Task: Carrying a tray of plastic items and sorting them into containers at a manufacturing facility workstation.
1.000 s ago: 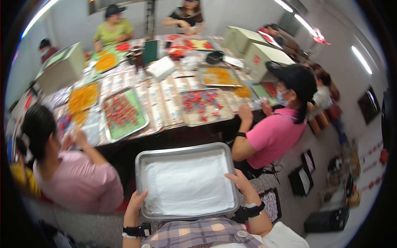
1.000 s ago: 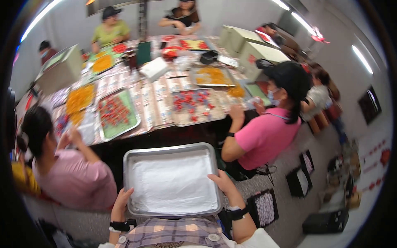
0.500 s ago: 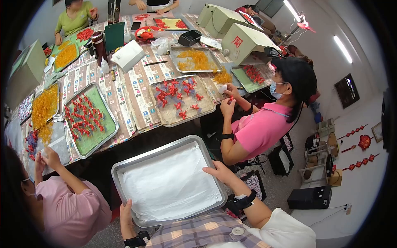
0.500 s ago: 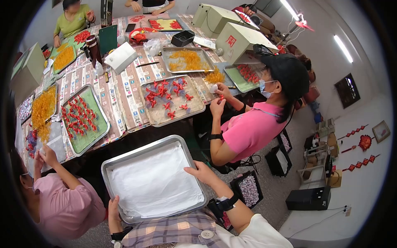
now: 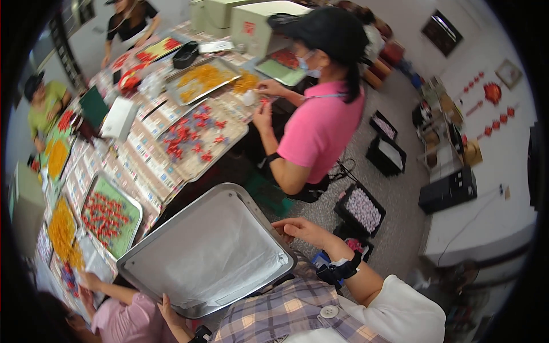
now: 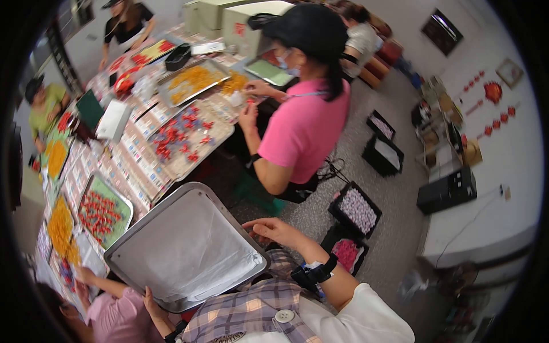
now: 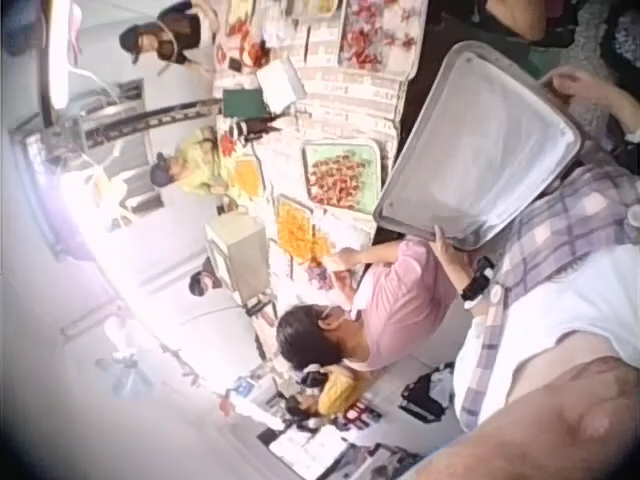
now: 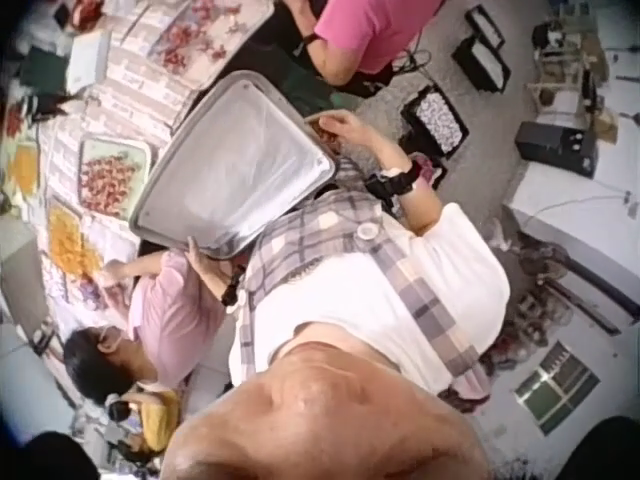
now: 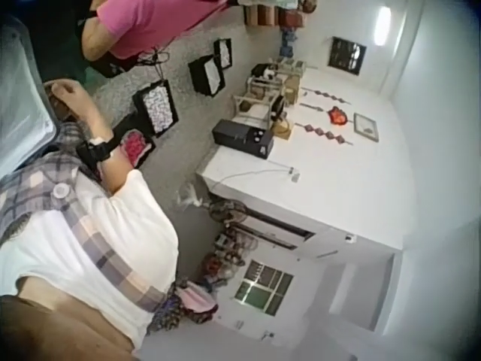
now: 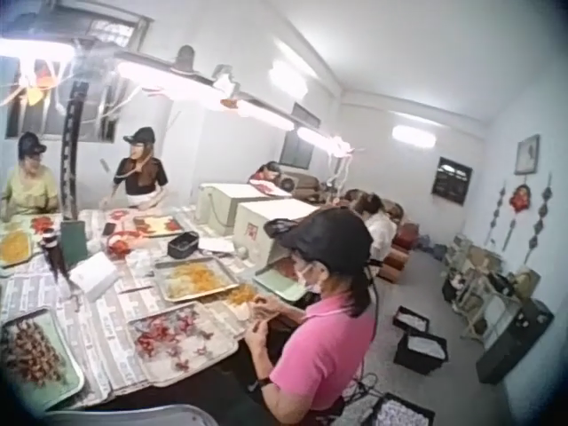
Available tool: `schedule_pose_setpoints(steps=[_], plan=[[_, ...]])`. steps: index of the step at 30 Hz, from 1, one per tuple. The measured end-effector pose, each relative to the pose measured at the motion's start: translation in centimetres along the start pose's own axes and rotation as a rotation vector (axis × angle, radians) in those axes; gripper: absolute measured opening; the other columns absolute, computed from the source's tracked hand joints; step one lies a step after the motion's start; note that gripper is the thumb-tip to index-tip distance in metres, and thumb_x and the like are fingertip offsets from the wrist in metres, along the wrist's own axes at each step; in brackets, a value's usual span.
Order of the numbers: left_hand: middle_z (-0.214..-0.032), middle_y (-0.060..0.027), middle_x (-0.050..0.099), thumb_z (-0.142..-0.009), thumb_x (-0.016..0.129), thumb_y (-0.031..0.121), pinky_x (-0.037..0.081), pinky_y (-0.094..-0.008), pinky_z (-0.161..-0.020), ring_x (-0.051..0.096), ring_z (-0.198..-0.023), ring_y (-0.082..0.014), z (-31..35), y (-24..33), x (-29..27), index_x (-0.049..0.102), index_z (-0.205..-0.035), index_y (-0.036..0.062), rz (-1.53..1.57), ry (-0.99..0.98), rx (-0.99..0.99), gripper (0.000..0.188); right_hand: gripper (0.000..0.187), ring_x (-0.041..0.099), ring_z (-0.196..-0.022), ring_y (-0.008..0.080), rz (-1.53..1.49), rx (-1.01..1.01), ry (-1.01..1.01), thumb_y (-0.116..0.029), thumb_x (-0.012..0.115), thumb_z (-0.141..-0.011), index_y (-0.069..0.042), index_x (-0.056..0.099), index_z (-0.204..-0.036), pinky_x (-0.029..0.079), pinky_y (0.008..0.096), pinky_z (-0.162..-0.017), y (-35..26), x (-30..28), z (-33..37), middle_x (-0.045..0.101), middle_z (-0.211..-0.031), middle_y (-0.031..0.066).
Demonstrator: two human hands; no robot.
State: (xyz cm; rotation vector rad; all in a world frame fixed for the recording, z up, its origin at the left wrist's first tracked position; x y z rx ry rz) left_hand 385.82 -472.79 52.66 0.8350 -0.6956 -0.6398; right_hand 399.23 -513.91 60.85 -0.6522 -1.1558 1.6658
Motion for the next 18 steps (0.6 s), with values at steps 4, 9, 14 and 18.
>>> schedule_pose_setpoints(steps=[4,9,14,18], plan=[[-0.121,-0.0117,0.043,-0.079,0.057,0.028,0.040,-0.0396,-0.087,0.045,-0.108,-0.0266,-0.6,1.1,6.8,0.030,-0.129,0.0046,-0.149,-0.287,0.103,0.062,0.056,0.047,-0.100,0.0135,-0.110,0.006,-0.075,-0.046,0.054,-0.082,-0.001,0.050,-0.116,0.037,0.0266,-0.087,2.1,-4.4,5.6,0.054,-0.109,0.0061],[-0.114,-0.0092,0.048,-0.069,0.069,0.024,0.037,-0.0361,-0.088,0.046,-0.104,-0.0221,2.3,-1.9,21.2,0.036,-0.123,0.0014,-0.330,-0.478,0.156,0.068,0.056,0.047,-0.101,0.0148,-0.143,0.046,0.278,-0.039,0.059,-0.081,0.005,0.048,-0.115,0.036,0.0278,-0.088,5.1,-13.0,15.4,0.052,-0.112,0.0104],[-0.093,-0.0054,0.059,-0.065,0.072,0.008,0.042,-0.0307,-0.078,0.054,-0.087,-0.0154,11.5,-8.8,40.0,0.054,-0.101,-0.0024,-0.520,-0.952,-0.009,0.041,0.043,0.051,-0.098,0.0163,-0.556,-0.115,0.779,-0.022,0.059,-0.083,0.003,0.047,-0.117,0.041,0.0300,-0.084,16.7,-26.2,25.6,0.056,-0.106,0.0067],[-0.075,-0.0063,0.062,-0.072,0.069,0.009,0.044,-0.0251,-0.063,0.055,-0.070,-0.0113,18.2,-16.2,51.2,0.059,-0.082,-0.0034,-0.655,-1.277,0.001,0.019,0.053,0.049,-0.105,0.0213,-0.787,0.005,1.085,-0.025,0.061,-0.081,0.003,0.041,-0.121,0.040,0.0340,-0.087,17.1,-33.9,32.3,0.051,-0.115,0.0109]])
Point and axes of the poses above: each hand's wrist, its own z-axis away from the middle knuckle, its own x-axis out of the palm, y = z × x, the point moved 4 cm from there along -z, towards the middle knuckle
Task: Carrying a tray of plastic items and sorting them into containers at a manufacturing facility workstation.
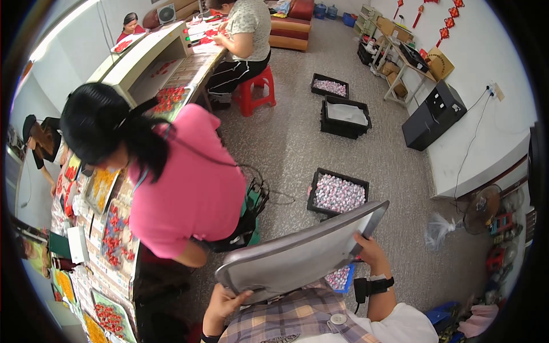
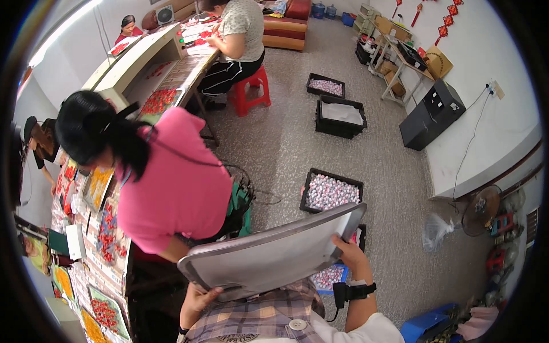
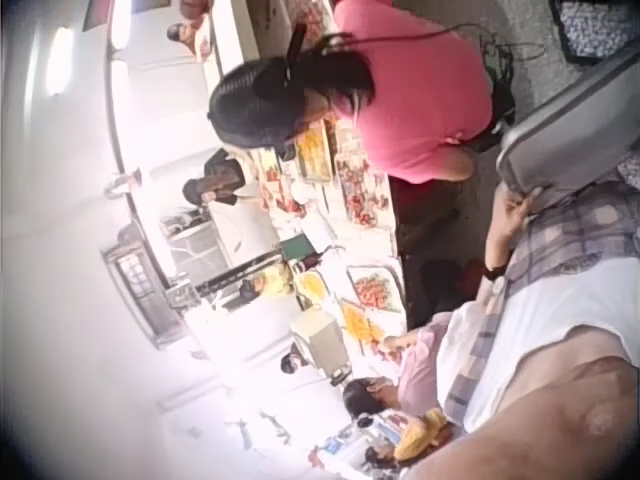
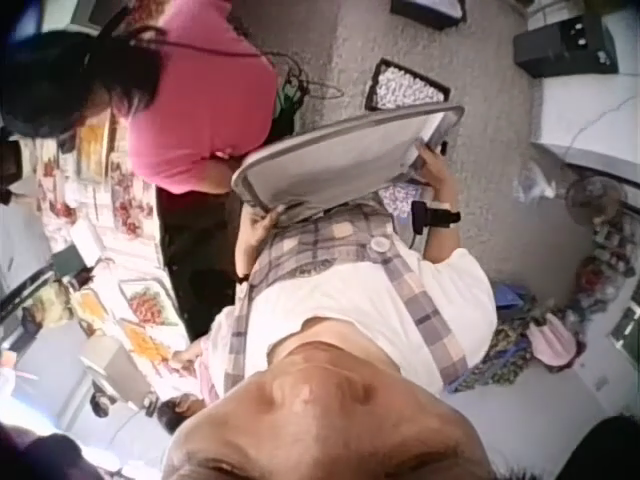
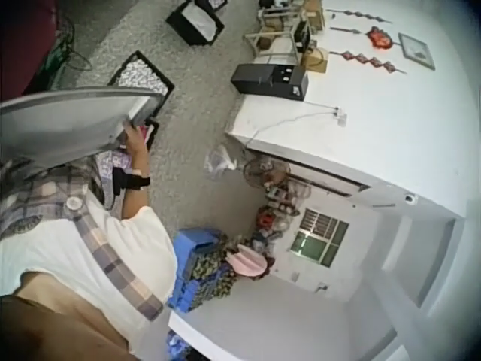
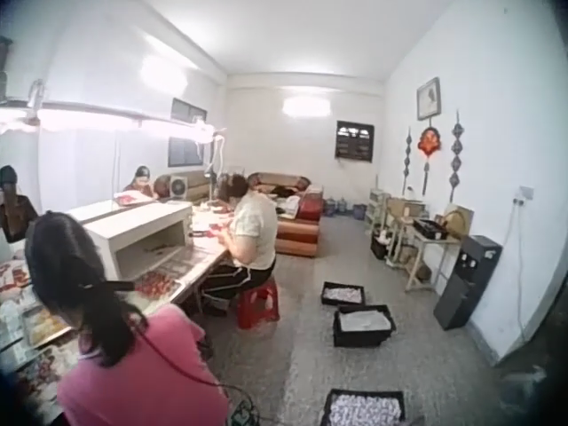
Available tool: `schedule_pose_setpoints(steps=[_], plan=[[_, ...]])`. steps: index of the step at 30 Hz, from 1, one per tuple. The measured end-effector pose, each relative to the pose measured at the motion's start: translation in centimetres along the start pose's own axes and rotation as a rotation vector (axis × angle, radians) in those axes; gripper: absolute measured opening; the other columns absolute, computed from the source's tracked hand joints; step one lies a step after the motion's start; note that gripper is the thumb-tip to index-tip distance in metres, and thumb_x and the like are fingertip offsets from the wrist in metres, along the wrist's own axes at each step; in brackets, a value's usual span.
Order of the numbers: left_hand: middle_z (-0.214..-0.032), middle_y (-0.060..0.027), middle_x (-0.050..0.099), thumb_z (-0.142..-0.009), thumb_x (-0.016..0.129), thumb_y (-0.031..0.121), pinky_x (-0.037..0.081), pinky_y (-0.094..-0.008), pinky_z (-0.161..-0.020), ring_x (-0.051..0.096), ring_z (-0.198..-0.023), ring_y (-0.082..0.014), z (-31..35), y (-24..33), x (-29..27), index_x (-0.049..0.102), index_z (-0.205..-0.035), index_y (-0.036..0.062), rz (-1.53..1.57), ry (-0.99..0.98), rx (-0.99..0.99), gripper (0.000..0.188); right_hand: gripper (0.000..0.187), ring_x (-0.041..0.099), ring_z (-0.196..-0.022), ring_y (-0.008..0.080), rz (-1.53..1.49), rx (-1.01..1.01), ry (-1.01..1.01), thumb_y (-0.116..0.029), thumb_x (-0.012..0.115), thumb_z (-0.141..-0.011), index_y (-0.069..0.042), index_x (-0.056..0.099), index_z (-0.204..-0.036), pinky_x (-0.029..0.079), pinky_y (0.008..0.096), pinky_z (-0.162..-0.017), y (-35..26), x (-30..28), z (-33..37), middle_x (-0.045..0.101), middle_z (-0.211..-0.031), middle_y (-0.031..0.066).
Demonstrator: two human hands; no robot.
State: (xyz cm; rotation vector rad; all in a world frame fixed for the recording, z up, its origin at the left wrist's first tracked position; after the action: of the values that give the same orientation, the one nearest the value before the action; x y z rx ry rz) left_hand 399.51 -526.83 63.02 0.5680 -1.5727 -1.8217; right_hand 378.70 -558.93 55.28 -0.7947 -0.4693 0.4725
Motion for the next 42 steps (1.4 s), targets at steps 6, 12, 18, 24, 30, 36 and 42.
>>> schedule_pose_setpoints(steps=[6,12,18,24,30,36,42], plan=[[-0.092,-0.0111,0.063,-0.071,0.071,0.021,0.046,-0.0321,-0.076,0.060,-0.086,-0.0218,-9.6,-0.9,5.7,0.055,-0.104,0.0034,-0.269,-0.295,-0.100,0.041,0.055,0.054,-0.095,0.0216,0.203,-0.114,0.180,-0.033,0.066,-0.077,0.007,0.049,-0.111,0.041,0.0316,-0.082,-9.6,-3.2,-9.5,0.056,-0.105,0.0131],[-0.106,-0.0133,0.057,-0.069,0.072,0.028,0.045,-0.0332,-0.079,0.057,-0.095,-0.0278,-18.4,1.7,8.4,0.043,-0.121,0.0088,-0.347,-0.351,0.003,0.062,0.041,0.056,-0.089,0.0220,0.236,-0.324,0.104,-0.027,0.059,-0.082,0.005,0.051,-0.107,0.043,0.0308,-0.078,-13.5,-5.0,-20.3,0.059,-0.097,0.0108],[-0.117,-0.0112,0.052,-0.065,0.072,0.024,0.042,-0.0359,-0.087,0.052,-0.105,-0.0279,-26.5,2.8,10.4,0.040,-0.126,0.0095,-0.315,-0.381,0.132,0.070,0.020,0.057,-0.079,0.0204,0.418,-0.369,0.087,-0.021,0.049,-0.086,-0.004,0.053,-0.095,0.047,0.0313,-0.071,-20.8,-7.7,-27.9,0.059,-0.085,0.0106],[-0.118,-0.0089,0.051,-0.072,0.066,0.030,0.044,-0.0349,-0.084,0.054,-0.100,-0.0269,-31.5,2.3,8.8,0.037,-0.127,0.0136,-0.243,-0.147,0.197,0.064,0.022,0.057,-0.079,0.0184,0.311,-0.241,-0.055,-0.023,0.050,-0.086,-0.003,0.054,-0.096,0.047,0.0311,-0.071,-28.9,0.6,-37.1,0.059,-0.084,0.0083],[-0.101,-0.0095,0.058,-0.067,0.070,0.022,0.045,-0.0359,-0.079,0.057,-0.095,-0.0269,-37.5,2.1,6.9,0.040,-0.125,0.0091,-0.234,0.230,0.069,0.067,0.021,0.054,-0.092,0.0184,0.474,-0.059,-0.420,-0.008,0.049,-0.085,-0.003,0.049,-0.105,0.044,0.0308,-0.081,-31.7,12.9,-52.1,0.055,-0.100,0.0061],[-0.109,-0.0145,0.057,-0.072,0.062,0.008,0.045,-0.0299,-0.080,0.058,-0.097,-0.0238,-46.3,-0.6,6.7,0.044,-0.123,0.0082,-0.031,0.799,-0.219,0.054,0.030,0.053,-0.091,0.0147,0.935,0.114,-0.577,-0.020,0.056,-0.083,-0.004,0.052,-0.108,0.043,0.0273,-0.074,-30.8,27.4,-65.5,0.056,-0.100,0.0047],[-0.104,-0.0132,0.059,-0.076,0.060,0.007,0.044,-0.0256,-0.076,0.056,-0.089,-0.0124,-49.3,-2.4,8.3,0.047,-0.118,-0.0006,0.289,1.298,-0.330,0.045,0.036,0.054,-0.096,0.0160,1.335,-0.289,-1.105,-0.009,0.055,-0.080,-0.006,0.051,-0.116,0.042,0.0289,-0.083,-34.7,40.8,-72.6,0.058,-0.104,0.0075]])
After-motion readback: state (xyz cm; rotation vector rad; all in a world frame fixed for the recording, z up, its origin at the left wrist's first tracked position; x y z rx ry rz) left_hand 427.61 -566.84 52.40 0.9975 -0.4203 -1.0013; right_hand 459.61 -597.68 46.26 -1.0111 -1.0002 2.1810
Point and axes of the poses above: each hand's wrist, its own z-axis away from the middle knuckle, its own x-axis out of the palm, y = z × x, the point moved 4 cm from there along -z, towards the middle knuckle
